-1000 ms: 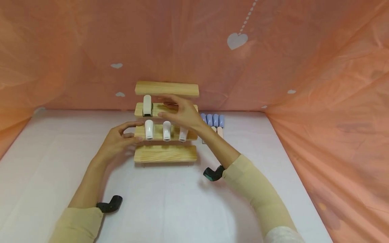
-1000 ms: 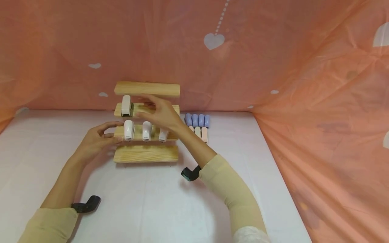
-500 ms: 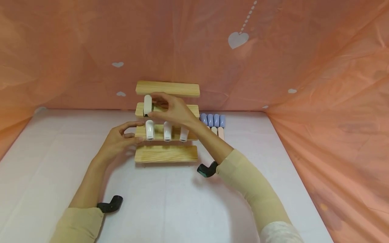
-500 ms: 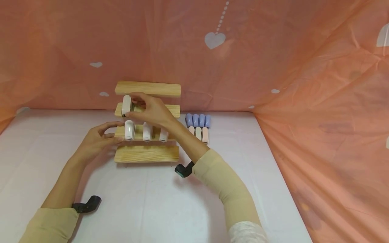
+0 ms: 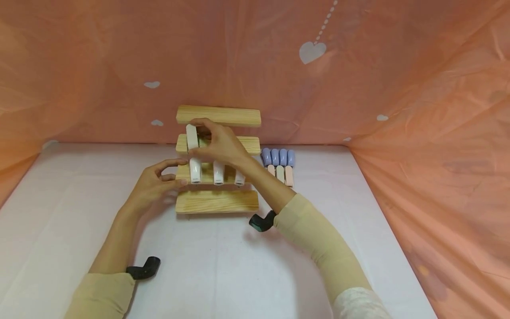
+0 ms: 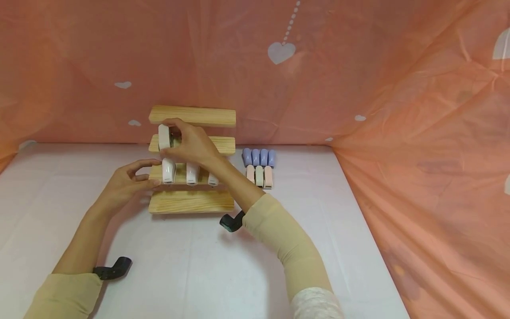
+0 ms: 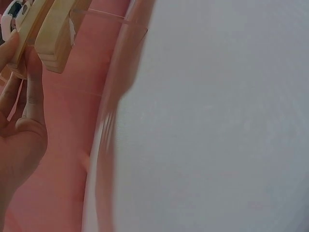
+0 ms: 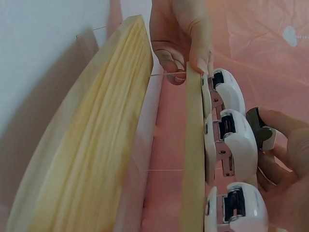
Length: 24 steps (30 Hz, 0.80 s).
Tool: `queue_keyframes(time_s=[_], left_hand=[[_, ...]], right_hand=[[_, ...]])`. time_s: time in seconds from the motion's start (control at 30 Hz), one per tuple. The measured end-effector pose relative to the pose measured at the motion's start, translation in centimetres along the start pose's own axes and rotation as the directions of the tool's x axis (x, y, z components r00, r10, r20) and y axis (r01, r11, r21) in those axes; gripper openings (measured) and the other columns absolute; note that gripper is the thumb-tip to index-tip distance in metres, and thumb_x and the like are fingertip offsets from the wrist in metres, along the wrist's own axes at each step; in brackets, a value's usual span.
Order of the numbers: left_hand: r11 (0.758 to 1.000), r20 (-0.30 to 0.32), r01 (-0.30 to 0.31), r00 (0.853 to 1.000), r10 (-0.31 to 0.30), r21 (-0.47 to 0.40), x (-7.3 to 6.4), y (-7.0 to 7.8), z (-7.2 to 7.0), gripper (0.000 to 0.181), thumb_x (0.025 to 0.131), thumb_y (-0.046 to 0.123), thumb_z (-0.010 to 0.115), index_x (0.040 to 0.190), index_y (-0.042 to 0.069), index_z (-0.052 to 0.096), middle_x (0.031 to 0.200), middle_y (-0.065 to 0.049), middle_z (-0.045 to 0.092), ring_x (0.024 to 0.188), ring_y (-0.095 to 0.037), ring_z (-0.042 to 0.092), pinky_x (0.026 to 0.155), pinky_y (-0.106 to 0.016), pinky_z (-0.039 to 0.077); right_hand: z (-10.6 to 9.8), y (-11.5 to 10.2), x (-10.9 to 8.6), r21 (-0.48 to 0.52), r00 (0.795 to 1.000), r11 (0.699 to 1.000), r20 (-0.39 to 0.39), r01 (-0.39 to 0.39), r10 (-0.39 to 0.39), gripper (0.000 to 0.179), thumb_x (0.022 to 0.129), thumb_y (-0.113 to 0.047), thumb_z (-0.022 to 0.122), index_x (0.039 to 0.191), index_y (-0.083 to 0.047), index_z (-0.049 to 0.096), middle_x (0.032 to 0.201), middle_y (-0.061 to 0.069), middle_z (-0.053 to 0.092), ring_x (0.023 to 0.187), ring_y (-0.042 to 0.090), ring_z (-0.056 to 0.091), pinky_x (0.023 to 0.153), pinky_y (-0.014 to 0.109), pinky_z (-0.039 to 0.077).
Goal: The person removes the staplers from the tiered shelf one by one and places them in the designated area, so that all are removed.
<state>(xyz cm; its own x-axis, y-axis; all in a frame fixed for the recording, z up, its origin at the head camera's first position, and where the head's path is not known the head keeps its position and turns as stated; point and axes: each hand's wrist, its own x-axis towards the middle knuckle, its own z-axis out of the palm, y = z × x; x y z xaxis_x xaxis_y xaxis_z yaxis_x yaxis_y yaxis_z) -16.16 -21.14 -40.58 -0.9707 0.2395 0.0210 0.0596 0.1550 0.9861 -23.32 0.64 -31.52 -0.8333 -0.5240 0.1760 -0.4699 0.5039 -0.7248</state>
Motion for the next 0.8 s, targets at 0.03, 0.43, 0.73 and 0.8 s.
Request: queue_keyframes(time_s=[0.03,0.43,0.73,0.8], left_hand=[[1.0,0.001,-0.002,1.0,0.002,-0.001,0.0,0.0,0.0,0.053,0.088,0.016,0.078,0.137,0.01,0.057,0.132,-0.005,0.056,0.089,-0.01,0.069,0.077,-0.032,0.057],[0.999,0.003,0.02,1.0,-0.02,-0.036,-0.2,-0.3,0.0,0.052,0.087,0.015,0.079,0.135,0.012,0.058,0.096,-0.007,0.074,0.087,-0.016,0.071,0.075,-0.033,0.058],[0.999,-0.018,0.033,0.999,-0.034,-0.036,-0.1,-0.3,0.2,0.052,0.086,0.013,0.08,0.134,0.011,0.059,0.105,-0.006,0.071,0.088,-0.018,0.071,0.076,-0.035,0.058],[0.999,-0.024,0.026,0.999,-0.027,-0.019,-0.1,-0.4,0.0,0.051,0.086,0.014,0.079,0.134,0.012,0.06,0.114,-0.006,0.068,0.09,-0.015,0.07,0.076,-0.035,0.058]], right_hand=[[0.0,0.0,0.0,0.005,1.0,1.0,-0.004,-0.004,0.004,0.066,0.082,-0.027,0.083,0.141,-0.02,0.054,0.124,-0.004,0.065,0.113,0.006,0.059,0.092,0.016,0.044],[-0.2,0.5,-1.0,0.064,1.0,0.998,-0.015,0.001,0.0,0.07,0.079,-0.029,0.086,0.141,-0.02,0.055,0.121,-0.005,0.066,0.107,0.004,0.06,0.09,0.016,0.045],[-1.4,1.7,-1.9,0.135,0.998,0.99,-0.038,0.049,-0.044,0.072,0.077,-0.023,0.088,0.141,-0.018,0.057,0.117,0.0,0.069,0.106,0.009,0.062,0.091,0.025,0.05],[-1.7,2.0,-2.2,0.137,0.998,0.989,-0.048,0.053,-0.046,0.072,0.077,-0.024,0.088,0.141,-0.017,0.057,0.121,0.002,0.068,0.105,0.01,0.063,0.09,0.027,0.052]])
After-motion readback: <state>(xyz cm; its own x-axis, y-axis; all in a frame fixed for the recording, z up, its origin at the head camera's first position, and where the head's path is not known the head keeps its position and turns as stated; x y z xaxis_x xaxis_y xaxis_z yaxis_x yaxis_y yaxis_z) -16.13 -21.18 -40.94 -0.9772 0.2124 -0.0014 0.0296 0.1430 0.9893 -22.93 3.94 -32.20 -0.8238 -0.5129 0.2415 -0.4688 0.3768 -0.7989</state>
